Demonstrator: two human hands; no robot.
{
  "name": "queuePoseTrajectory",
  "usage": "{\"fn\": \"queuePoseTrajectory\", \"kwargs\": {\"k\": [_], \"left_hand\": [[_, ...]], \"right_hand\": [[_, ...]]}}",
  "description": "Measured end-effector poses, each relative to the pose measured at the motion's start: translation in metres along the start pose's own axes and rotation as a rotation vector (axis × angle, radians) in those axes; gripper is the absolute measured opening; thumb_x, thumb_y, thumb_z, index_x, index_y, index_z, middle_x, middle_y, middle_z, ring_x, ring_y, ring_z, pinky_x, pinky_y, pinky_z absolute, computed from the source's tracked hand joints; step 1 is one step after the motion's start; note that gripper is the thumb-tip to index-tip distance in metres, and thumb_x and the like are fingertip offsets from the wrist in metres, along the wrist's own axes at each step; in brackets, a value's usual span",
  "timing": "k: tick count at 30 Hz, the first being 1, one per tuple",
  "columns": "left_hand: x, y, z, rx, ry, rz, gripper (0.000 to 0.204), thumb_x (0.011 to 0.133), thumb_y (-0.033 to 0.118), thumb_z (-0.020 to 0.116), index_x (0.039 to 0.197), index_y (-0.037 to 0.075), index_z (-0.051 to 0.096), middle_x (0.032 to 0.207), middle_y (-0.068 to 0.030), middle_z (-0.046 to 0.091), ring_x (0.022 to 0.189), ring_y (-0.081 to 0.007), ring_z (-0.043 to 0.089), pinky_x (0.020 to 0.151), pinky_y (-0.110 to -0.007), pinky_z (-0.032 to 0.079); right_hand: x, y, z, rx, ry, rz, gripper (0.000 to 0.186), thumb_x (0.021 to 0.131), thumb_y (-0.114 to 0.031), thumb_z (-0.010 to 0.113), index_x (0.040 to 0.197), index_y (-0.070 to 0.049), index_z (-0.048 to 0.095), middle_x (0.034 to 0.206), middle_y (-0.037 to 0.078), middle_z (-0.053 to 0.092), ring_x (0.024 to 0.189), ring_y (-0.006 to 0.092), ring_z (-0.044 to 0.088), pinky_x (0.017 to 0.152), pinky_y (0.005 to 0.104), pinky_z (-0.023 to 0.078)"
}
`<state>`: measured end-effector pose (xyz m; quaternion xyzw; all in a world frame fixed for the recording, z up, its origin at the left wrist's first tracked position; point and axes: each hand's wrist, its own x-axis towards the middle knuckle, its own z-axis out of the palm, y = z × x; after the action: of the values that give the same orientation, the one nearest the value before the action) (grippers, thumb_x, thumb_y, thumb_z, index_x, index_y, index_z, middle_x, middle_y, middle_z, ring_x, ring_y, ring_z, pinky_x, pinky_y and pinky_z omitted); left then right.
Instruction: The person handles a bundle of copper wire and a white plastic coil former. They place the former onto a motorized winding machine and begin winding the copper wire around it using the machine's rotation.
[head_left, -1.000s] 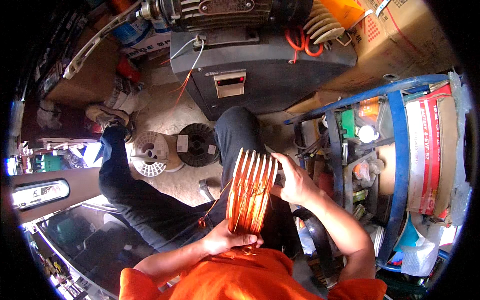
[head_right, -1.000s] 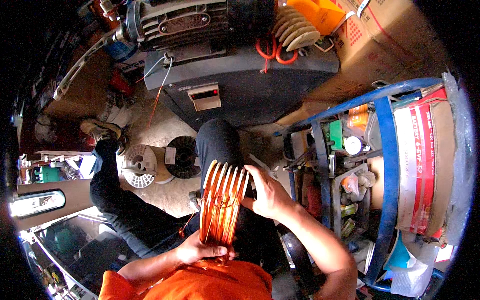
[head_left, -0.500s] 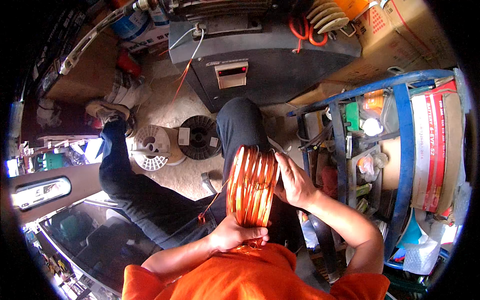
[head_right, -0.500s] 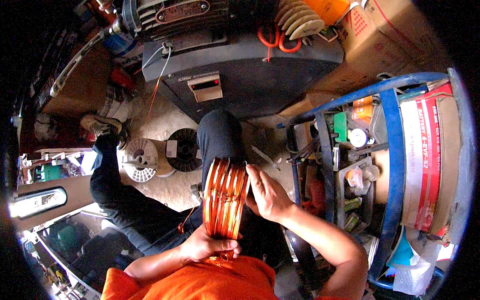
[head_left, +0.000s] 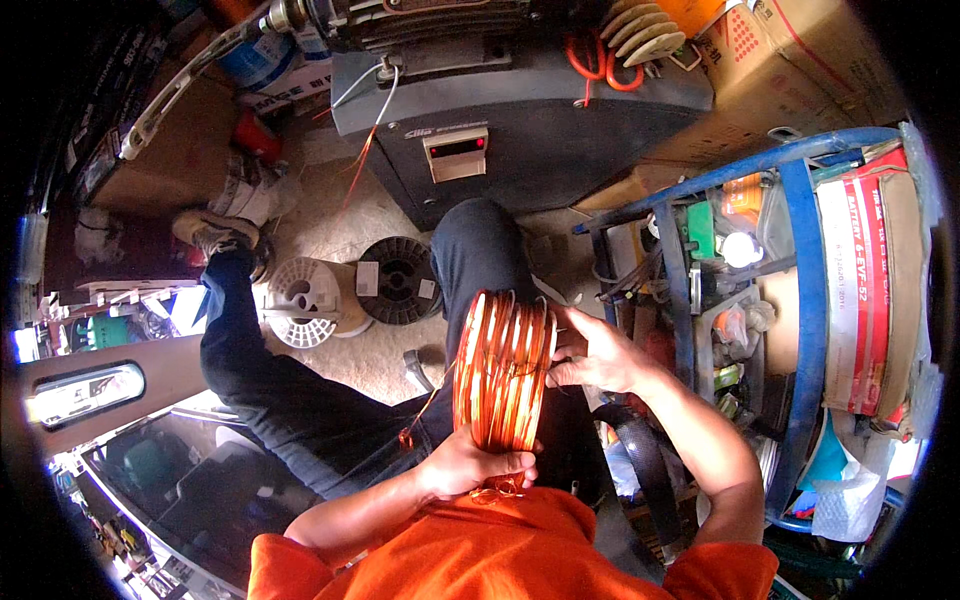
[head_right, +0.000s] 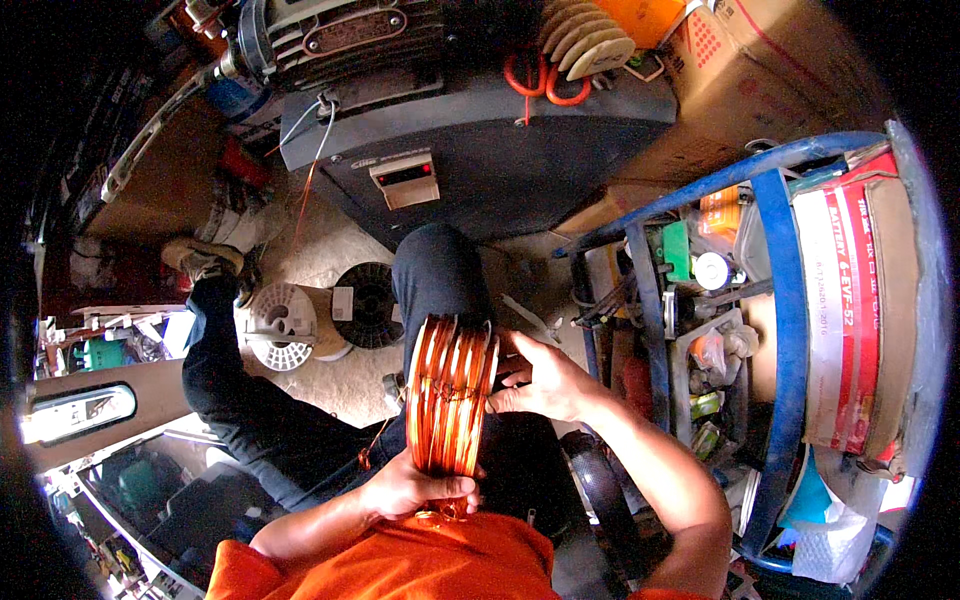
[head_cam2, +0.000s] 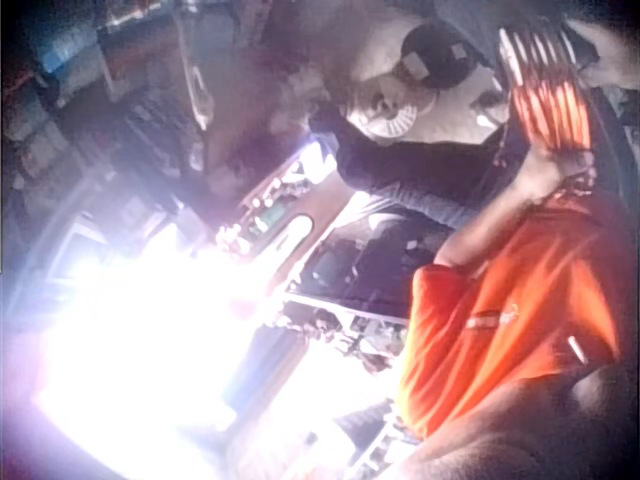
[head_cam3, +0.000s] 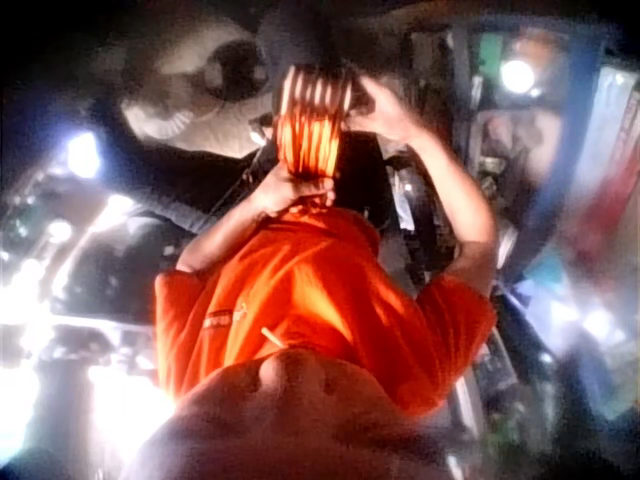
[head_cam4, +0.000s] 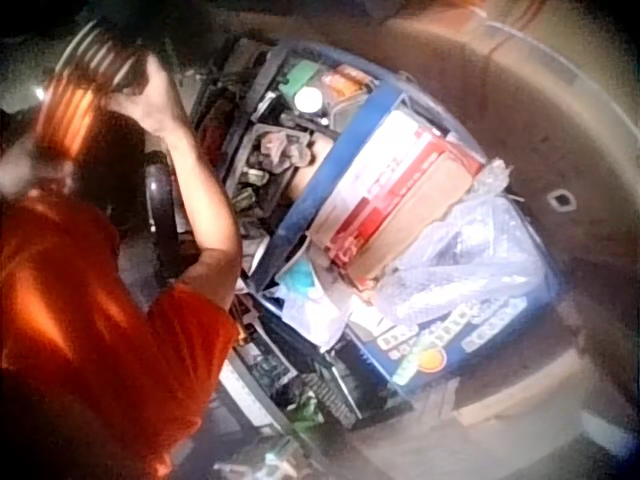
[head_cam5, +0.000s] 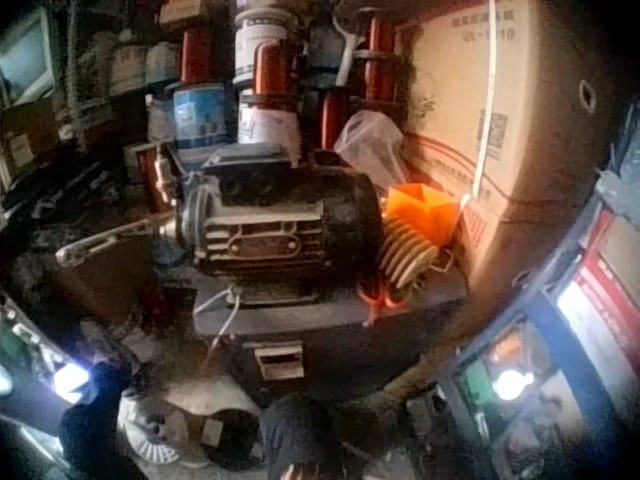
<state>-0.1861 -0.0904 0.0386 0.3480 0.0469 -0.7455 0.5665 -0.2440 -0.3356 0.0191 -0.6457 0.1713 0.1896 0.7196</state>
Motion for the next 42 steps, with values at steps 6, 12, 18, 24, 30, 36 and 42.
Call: {"fn": "queuePoseTrajectory", "kwargs": {"k": [6,12,18,24,30,36,42], "left_hand": [[0.000,0.002,-0.001,0.026,-0.007,-0.027,0.021,0.087,0.008,0.065,0.104,-0.002,0.058,0.083,-0.0101,0.066,0.077,-0.0183,0.064,0.071,-0.030,0.052],[0.001,-0.002,-0.001,0.057,-0.023,0.008,0.022,0.087,0.008,0.064,0.106,-0.002,0.058,0.083,-0.0093,0.066,0.077,-0.0169,0.063,0.069,-0.028,0.050],[0.003,-0.007,0.004,0.040,-0.029,-0.030,0.022,0.088,0.007,0.063,0.108,-0.002,0.059,0.084,-0.0073,0.066,0.078,-0.0139,0.063,0.070,-0.025,0.050],[0.006,-0.010,0.005,0.144,-0.017,-0.035,0.022,0.089,0.009,0.064,0.107,-0.002,0.059,0.083,-0.0065,0.066,0.079,-0.0135,0.063,0.072,-0.026,0.050],[0.008,-0.004,0.012,0.064,-0.037,-0.017,0.021,0.089,0.010,0.064,0.105,-0.002,0.059,0.083,-0.0061,0.064,0.078,-0.0141,0.062,0.071,-0.026,0.050],[0.013,-0.001,0.018,0.059,-0.082,-0.010,0.022,0.089,0.013,0.063,0.105,-0.002,0.058,0.083,-0.0062,0.064,0.079,-0.0138,0.062,0.072,-0.026,0.049],[0.011,-0.008,0.009,0.074,-0.110,0.009,0.024,0.089,0.017,0.064,0.106,0.001,0.059,0.082,-0.0061,0.066,0.074,-0.0129,0.060,0.065,-0.024,0.046]], "right_hand": [[0.000,-0.009,-0.006,-0.211,-0.044,-0.085,0.092,0.072,-0.038,0.079,0.139,0.004,0.031,0.133,0.016,0.049,0.120,0.0233,0.049,0.102,0.0369,0.039],[-0.004,-0.009,-0.007,-0.436,-0.016,-0.161,0.085,0.071,-0.030,0.077,0.137,0.002,0.035,0.133,0.022,0.048,0.125,0.0284,0.046,0.105,0.0366,0.036],[-0.009,-0.004,0.000,-0.515,0.006,-0.215,0.087,0.069,-0.024,0.077,0.138,0.002,0.031,0.129,0.024,0.048,0.122,0.0333,0.048,0.104,0.0381,0.038],[-0.018,0.001,0.011,-0.523,0.091,-0.211,0.094,0.070,-0.033,0.078,0.140,0.002,0.026,0.133,0.025,0.046,0.124,0.0343,0.046,0.104,0.0378,0.037],[-0.017,0.002,0.011,-0.426,0.151,-0.334,0.089,0.072,-0.024,0.079,0.140,0.002,0.028,0.135,0.023,0.044,0.125,0.0318,0.046,0.104,0.0371,0.038],[-0.026,-0.001,0.009,-0.202,0.209,-0.207,0.082,0.075,-0.019,0.077,0.140,-0.001,0.030,0.134,0.017,0.046,0.123,0.0243,0.047,0.104,0.0382,0.038],[-0.026,0.028,0.021,0.129,0.162,-0.161,0.081,0.076,-0.021,0.076,0.135,-0.005,0.024,0.136,0.013,0.034,0.128,0.0247,0.039,0.104,0.0432,0.040]]}}
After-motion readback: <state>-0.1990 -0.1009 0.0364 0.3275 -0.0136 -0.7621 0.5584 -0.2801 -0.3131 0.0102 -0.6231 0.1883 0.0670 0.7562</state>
